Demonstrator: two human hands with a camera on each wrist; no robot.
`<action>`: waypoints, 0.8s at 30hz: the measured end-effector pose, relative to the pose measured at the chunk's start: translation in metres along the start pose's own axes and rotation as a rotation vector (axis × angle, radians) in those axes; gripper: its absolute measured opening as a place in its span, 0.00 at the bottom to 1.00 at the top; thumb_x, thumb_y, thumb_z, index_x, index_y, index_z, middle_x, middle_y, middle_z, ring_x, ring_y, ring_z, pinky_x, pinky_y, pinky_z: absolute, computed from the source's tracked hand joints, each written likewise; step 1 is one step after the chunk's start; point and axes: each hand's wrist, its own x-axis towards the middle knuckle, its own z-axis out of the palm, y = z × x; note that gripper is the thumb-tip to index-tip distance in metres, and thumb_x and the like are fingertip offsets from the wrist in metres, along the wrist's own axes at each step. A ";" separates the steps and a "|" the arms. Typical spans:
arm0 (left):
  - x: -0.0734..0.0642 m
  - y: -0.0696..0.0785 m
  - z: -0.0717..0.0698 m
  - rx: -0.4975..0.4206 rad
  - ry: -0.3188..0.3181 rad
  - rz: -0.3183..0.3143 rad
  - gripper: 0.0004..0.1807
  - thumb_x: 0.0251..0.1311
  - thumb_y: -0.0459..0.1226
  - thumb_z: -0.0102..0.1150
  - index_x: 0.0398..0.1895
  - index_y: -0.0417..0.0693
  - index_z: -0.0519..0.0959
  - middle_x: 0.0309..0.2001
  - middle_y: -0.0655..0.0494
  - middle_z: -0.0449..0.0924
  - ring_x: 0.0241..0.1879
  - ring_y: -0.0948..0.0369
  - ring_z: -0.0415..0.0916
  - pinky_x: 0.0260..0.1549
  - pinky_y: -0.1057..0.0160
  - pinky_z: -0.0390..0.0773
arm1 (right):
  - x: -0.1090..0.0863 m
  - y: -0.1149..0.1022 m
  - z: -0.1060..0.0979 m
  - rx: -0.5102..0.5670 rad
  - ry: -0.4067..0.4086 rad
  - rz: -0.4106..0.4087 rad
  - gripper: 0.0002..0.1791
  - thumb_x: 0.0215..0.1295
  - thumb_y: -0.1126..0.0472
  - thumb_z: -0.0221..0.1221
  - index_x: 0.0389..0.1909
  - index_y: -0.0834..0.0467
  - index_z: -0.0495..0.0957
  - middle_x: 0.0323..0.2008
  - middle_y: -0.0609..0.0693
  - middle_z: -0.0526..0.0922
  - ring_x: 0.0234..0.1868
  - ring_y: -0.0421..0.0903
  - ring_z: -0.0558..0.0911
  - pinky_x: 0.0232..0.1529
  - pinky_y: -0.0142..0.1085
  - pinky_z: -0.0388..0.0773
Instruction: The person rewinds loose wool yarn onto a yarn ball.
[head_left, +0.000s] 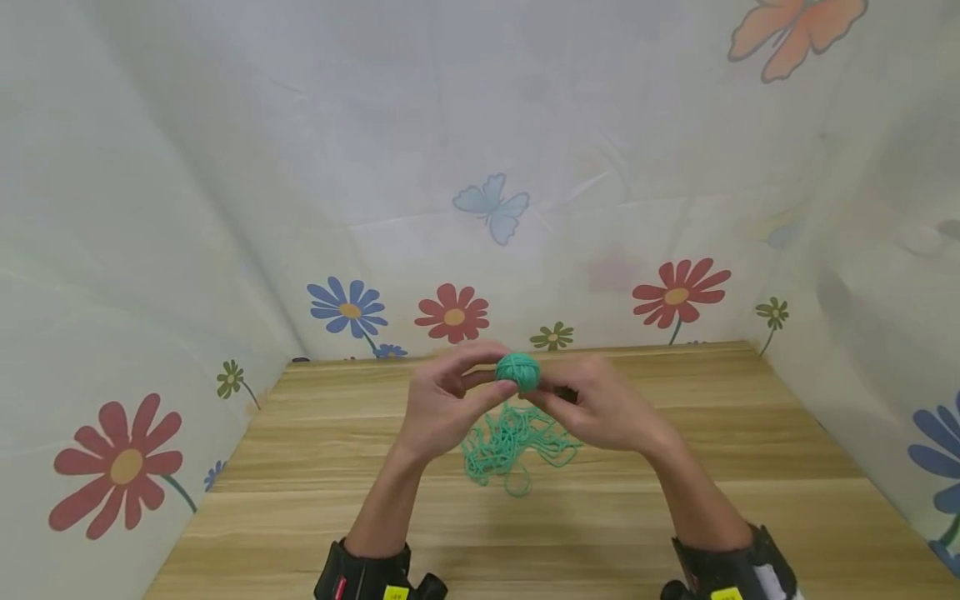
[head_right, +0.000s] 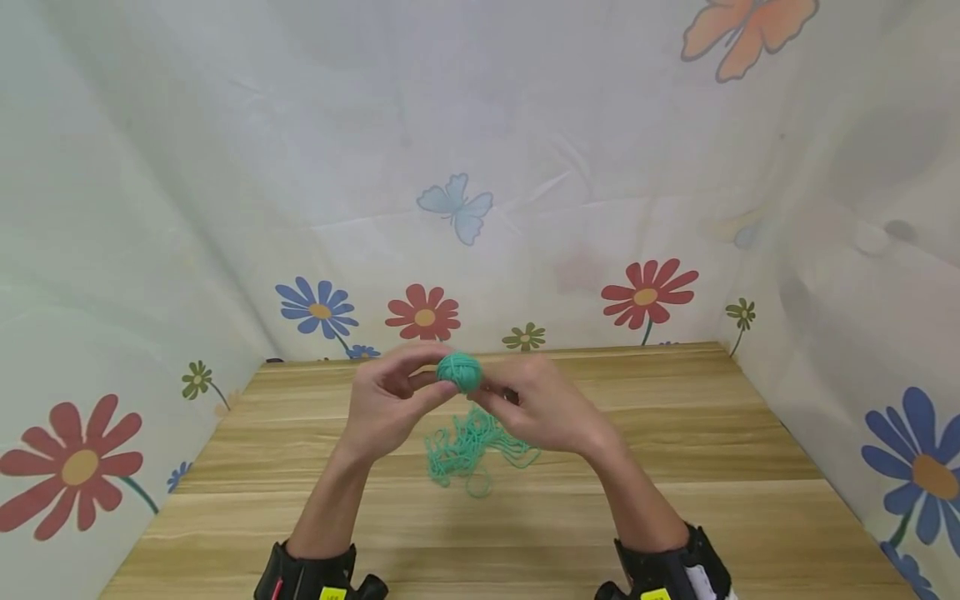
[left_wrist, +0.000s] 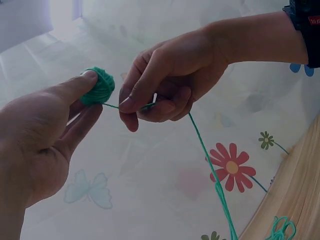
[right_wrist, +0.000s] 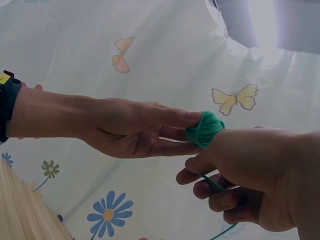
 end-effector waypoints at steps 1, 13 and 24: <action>0.001 0.002 0.000 0.012 0.012 0.005 0.19 0.53 0.12 0.65 0.50 0.21 0.80 0.47 0.30 0.82 0.51 0.46 0.81 0.50 0.43 0.85 | 0.001 -0.001 0.000 -0.002 -0.012 -0.013 0.08 0.68 0.68 0.65 0.31 0.52 0.84 0.18 0.39 0.72 0.19 0.32 0.66 0.17 0.24 0.67; 0.005 0.010 0.000 0.155 0.030 -0.004 0.19 0.50 0.12 0.68 0.47 0.21 0.81 0.45 0.32 0.84 0.48 0.49 0.83 0.47 0.45 0.87 | 0.000 -0.029 -0.011 0.081 0.026 -0.137 0.11 0.61 0.74 0.67 0.35 0.54 0.85 0.20 0.40 0.73 0.19 0.32 0.67 0.17 0.22 0.67; 0.005 0.009 0.001 0.110 -0.096 -0.018 0.20 0.49 0.12 0.67 0.48 0.20 0.80 0.46 0.31 0.83 0.48 0.50 0.83 0.45 0.47 0.88 | -0.001 -0.032 -0.018 0.107 0.156 -0.134 0.15 0.54 0.79 0.68 0.38 0.58 0.87 0.20 0.40 0.73 0.17 0.33 0.65 0.12 0.23 0.62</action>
